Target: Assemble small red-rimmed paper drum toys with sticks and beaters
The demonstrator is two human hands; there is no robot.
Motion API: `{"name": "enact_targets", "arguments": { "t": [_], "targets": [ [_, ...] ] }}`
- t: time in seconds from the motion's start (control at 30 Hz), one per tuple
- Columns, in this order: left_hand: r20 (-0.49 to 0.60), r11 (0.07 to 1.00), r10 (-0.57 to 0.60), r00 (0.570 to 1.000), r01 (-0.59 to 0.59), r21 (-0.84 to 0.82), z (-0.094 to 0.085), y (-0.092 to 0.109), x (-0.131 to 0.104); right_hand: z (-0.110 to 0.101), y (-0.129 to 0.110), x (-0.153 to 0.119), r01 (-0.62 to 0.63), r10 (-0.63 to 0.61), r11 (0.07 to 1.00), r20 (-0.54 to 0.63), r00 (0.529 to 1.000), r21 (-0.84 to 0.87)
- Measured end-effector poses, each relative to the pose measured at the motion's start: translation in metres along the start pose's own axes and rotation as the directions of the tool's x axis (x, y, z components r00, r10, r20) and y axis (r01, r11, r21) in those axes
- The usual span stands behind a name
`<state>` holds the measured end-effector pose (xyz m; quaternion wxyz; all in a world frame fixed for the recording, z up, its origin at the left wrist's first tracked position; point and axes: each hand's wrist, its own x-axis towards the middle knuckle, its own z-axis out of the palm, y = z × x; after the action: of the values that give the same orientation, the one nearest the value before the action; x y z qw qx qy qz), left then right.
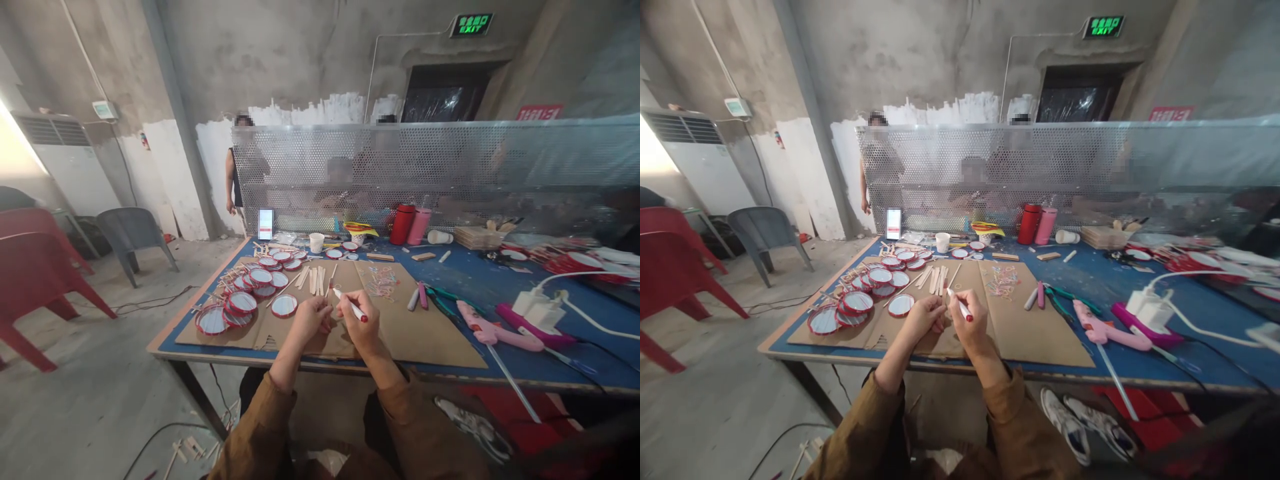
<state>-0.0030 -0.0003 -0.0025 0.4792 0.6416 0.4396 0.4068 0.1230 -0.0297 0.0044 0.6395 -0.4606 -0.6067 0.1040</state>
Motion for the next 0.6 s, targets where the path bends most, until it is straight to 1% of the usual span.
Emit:
{"name": "enact_targets", "arguments": {
  "t": [0.13,0.4,0.5,0.6],
  "targets": [
    [0.007,1.0,0.009,1.0,-0.009,0.005,-0.0002,-0.0025,0.0015,0.0008,-0.0006,0.0009,0.016,-0.016,1.0,0.052,0.999,0.007],
    [0.009,1.0,-0.012,1.0,0.012,-0.024,-0.0001,-0.0035,0.0018,0.0023,0.0014,0.0015,0.055,-0.05,0.997,0.072,0.996,-0.059],
    [0.006,1.0,-0.024,1.0,0.024,-0.002,0.0001,-0.0016,0.0016,0.0029,0.0027,0.0015,0.057,-0.053,0.995,0.051,0.997,-0.076],
    [-0.007,1.0,-0.031,0.999,0.031,0.007,0.0004,-0.0015,0.0021,0.003,0.0055,0.0015,0.025,-0.026,0.994,-0.013,1.0,-0.109]
  ]
}}
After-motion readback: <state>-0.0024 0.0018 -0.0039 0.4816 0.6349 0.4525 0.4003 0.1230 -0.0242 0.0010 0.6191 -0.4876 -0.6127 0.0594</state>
